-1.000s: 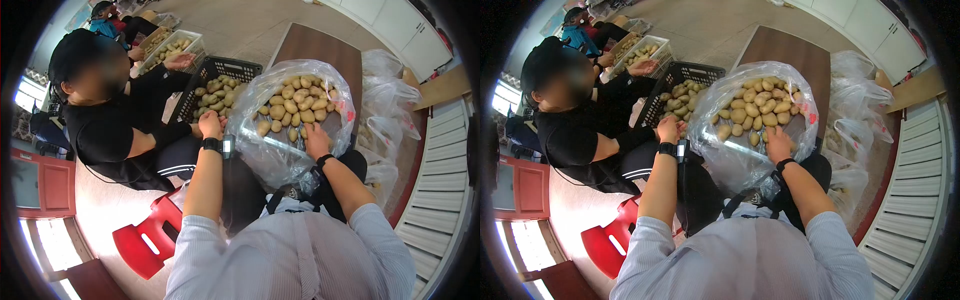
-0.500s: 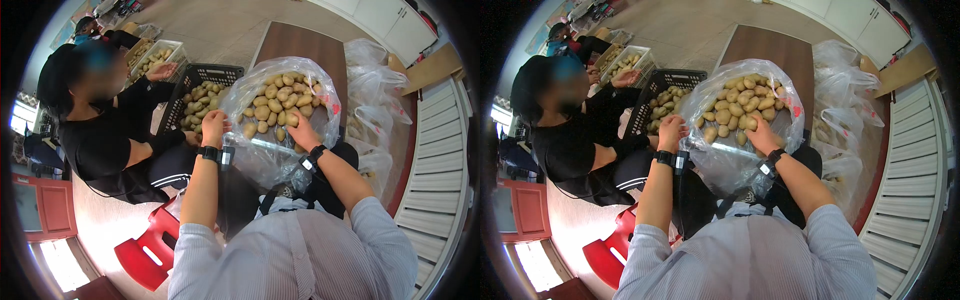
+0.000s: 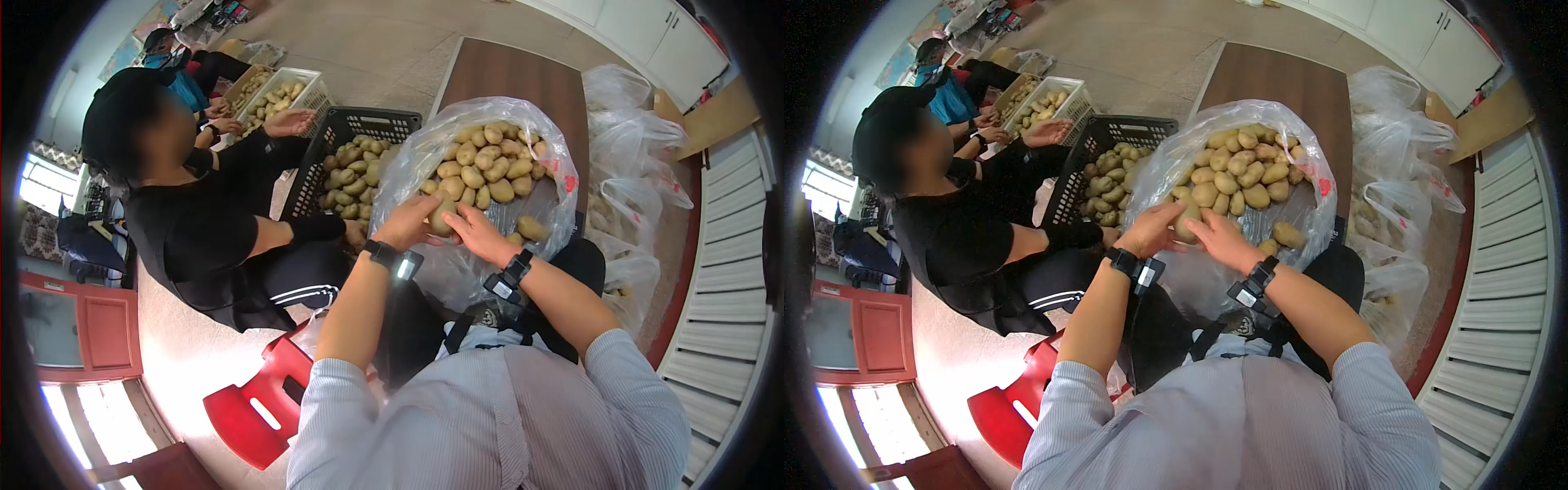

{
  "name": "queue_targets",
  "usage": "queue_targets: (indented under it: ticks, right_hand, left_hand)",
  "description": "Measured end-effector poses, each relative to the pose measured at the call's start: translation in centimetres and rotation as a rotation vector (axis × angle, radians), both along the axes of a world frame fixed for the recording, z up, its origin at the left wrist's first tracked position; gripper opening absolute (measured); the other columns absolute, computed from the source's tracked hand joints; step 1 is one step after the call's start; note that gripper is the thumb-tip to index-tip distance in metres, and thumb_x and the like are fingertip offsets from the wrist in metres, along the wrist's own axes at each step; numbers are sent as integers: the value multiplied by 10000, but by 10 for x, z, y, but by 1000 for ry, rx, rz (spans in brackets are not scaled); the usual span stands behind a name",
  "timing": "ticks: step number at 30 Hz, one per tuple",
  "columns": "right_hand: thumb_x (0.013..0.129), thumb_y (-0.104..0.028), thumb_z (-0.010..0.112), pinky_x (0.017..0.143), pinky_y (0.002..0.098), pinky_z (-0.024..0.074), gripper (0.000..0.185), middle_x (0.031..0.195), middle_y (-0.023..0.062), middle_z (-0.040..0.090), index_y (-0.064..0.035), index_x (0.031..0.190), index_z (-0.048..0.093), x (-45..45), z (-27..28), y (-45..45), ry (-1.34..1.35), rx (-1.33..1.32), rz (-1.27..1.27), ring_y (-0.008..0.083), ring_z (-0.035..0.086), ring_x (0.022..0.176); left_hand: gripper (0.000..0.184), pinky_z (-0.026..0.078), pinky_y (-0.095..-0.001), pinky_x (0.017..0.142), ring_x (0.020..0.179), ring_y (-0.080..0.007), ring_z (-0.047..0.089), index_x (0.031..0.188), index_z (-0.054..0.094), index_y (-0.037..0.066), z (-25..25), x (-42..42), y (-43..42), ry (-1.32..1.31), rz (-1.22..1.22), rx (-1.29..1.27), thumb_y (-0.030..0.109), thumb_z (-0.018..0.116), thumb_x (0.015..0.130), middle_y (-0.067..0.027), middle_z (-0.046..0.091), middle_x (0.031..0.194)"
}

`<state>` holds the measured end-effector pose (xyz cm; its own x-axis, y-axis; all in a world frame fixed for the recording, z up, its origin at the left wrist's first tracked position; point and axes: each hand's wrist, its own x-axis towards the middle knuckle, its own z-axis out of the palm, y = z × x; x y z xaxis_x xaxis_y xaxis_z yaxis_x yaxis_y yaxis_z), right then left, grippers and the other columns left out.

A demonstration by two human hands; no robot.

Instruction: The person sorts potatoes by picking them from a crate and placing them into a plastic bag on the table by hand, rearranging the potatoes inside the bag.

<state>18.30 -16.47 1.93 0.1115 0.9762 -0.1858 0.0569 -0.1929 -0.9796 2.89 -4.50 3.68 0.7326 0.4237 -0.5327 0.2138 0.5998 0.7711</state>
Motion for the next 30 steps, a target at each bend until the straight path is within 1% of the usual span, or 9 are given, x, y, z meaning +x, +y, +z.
queue_targets:
  ticks: [5,8,10,13,15,18,20,23,30]
  right_hand:
    - [949,-380,580,637,399,486,394,850,200,648,12,985,596,-5,12,-3,-521,94,-77,330,640,722]
    - [929,-324,604,687,428,484,322,889,197,648,-4,960,607,-2,6,-12,-443,159,-143,366,630,787]
    - [923,-300,608,710,431,483,297,911,192,644,-6,966,606,9,-5,-25,-515,172,-178,365,626,824]
    - [879,-222,628,766,443,479,231,961,177,618,-20,988,611,25,-33,-42,-607,209,-228,361,603,910]
    - [838,-177,626,797,447,485,232,1001,164,605,-45,1028,615,36,-39,-56,-964,166,-279,367,601,915]
    - [792,-123,620,782,481,500,276,1049,155,590,-67,1062,612,45,-51,-72,-1162,101,-316,386,603,914]
    - [782,-105,616,763,489,510,294,1076,155,582,-73,1075,607,47,-58,-77,-1197,-7,-274,400,603,913]
    - [769,-77,608,732,502,525,314,1101,159,570,-68,1083,600,46,-63,-79,-1255,-136,-218,420,602,910]
    - [771,-59,592,755,509,526,299,1080,162,559,-26,1067,586,48,-79,-78,-1268,-170,-136,427,599,911]
  left_hand:
    - [470,584,-422,709,967,-293,664,1280,480,33,5,-4,-2,-74,-23,25,359,585,958,-133,591,1189]
    - [431,586,-431,714,962,-281,664,1230,497,15,7,-7,1,-110,20,28,338,586,959,-132,613,1123]
    - [407,586,-437,714,961,-279,663,1210,508,11,6,-7,4,-129,42,13,330,578,966,-129,618,1109]
    - [385,581,-430,716,942,-275,664,1184,517,3,3,-11,13,-186,279,-19,324,558,977,-126,618,1109]
    - [376,577,-424,721,935,-291,667,1180,515,-3,-1,-18,22,-226,497,18,317,543,984,-135,617,1108]
    - [367,570,-435,761,994,-292,640,1193,517,11,-8,-26,34,-284,702,-17,301,553,972,-126,607,1137]
    - [359,565,-445,821,1049,-321,615,1224,519,59,-28,-38,50,-282,875,-19,309,541,967,-126,610,1147]
    - [398,561,-475,816,1040,-310,611,1231,514,28,-45,-53,65,-253,1017,-70,289,578,937,-131,586,1190]
    - [488,572,-564,798,1102,-390,562,1325,418,-6,-85,-83,96,-1,1054,-118,230,578,929,-185,491,1298]
